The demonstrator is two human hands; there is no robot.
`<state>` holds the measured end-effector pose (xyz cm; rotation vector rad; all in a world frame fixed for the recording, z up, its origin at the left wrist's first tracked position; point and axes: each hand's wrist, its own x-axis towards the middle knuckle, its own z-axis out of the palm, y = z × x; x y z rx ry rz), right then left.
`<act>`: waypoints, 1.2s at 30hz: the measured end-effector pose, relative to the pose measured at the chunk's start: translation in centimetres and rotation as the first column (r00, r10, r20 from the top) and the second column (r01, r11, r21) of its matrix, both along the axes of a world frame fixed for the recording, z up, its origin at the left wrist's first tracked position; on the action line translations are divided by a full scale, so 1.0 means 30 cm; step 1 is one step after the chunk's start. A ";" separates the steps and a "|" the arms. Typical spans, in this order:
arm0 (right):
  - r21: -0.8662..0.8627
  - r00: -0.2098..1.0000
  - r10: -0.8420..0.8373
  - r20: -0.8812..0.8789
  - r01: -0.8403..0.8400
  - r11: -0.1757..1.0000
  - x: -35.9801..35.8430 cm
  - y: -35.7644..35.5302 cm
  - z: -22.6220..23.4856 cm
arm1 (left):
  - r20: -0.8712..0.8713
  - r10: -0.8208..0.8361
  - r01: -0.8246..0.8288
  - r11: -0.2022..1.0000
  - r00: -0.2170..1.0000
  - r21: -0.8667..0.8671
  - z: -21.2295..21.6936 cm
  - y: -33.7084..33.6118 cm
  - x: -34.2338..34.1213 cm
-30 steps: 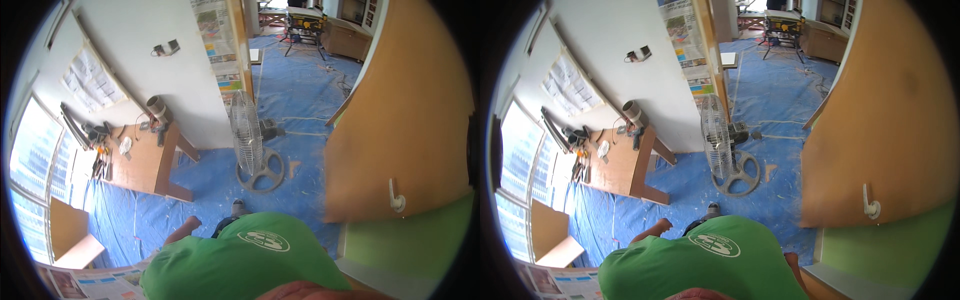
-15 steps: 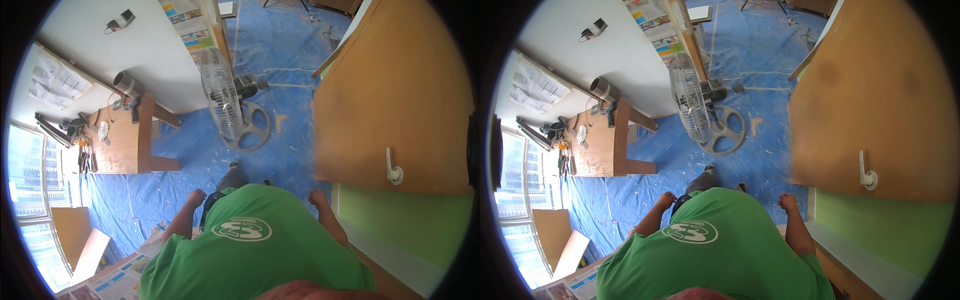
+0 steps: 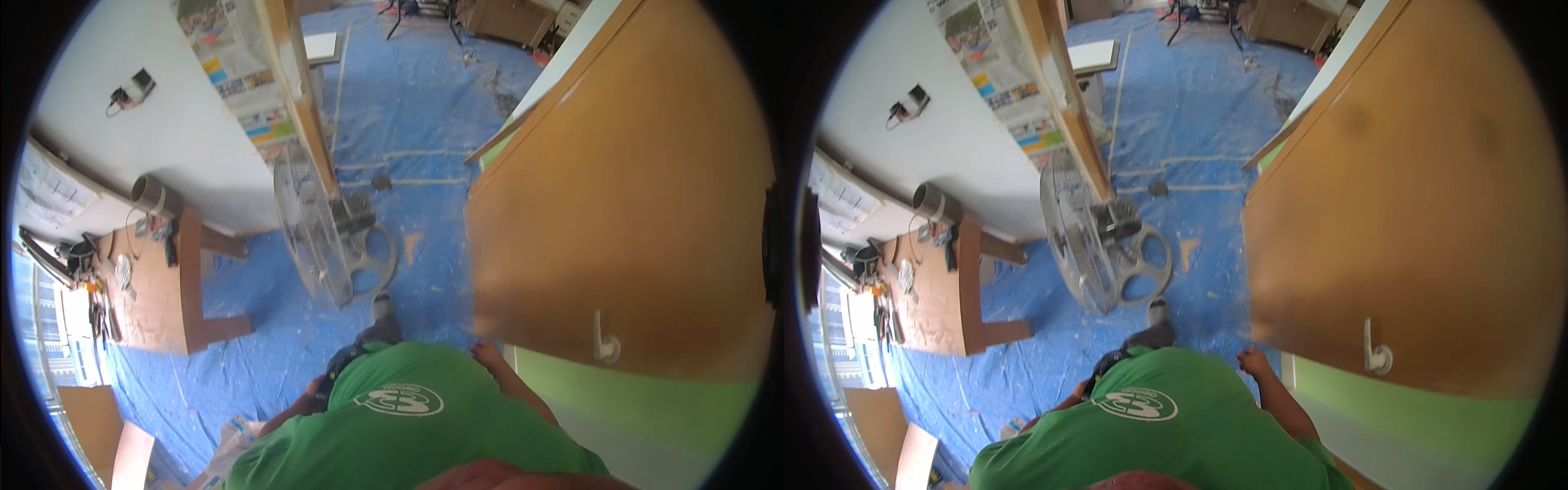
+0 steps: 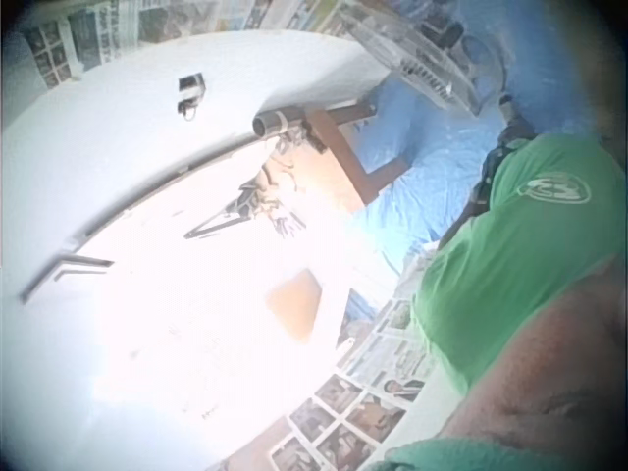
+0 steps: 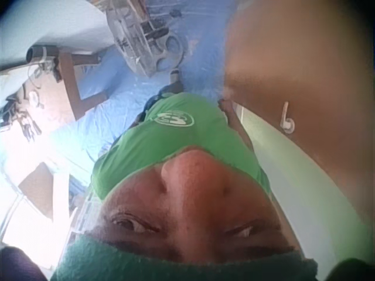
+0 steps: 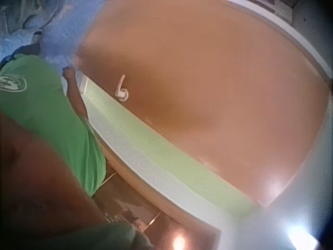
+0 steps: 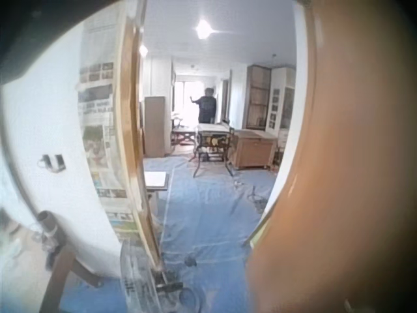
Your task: The person marks a white cabinet door with a pencil and ruler, then sands the edges and hinge area with sandpaper. They move around the room, briefly touch their face, and return to sanding the door edges.
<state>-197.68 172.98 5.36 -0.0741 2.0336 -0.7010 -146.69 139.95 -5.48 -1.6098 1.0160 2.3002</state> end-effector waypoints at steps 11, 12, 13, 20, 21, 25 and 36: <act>0.274 0.999 -0.048 -0.018 0.052 0.960 -0.508 -0.046 0.045 | 0.229 -0.447 0.501 0.738 0.865 -0.452 0.052 -0.186 -0.502; 0.292 0.998 0.065 -0.007 -0.060 0.955 -0.548 -0.107 0.031 | 0.222 -0.412 0.468 0.771 0.884 -0.432 0.059 -0.202 -0.547; 0.308 0.984 0.180 0.005 -0.173 0.935 -0.593 -0.168 0.019 | 0.219 -0.378 0.436 0.799 0.900 -0.414 0.060 -0.220 -0.603; 0.238 0.588 0.797 -0.139 -0.761 0.603 -1.093 -0.659 -0.157 | 0.244 -0.145 0.228 0.905 0.959 -0.359 0.084 -0.275 -0.966; 0.204 0.528 0.834 -0.164 -0.809 0.552 -1.166 -0.768 -0.129 | 0.270 -0.106 0.204 0.908 0.957 -0.366 0.101 -0.254 -0.985; 0.262 0.678 0.697 -0.234 -0.647 0.716 -1.632 -0.989 -0.282 | 0.249 -0.104 0.205 0.881 0.963 -0.426 0.116 -0.218 -1.278; -0.005 0.773 0.525 -0.356 -0.563 0.826 -2.063 -1.616 0.127 | 0.227 -0.096 0.213 0.787 0.969 -0.579 0.152 -0.290 -1.709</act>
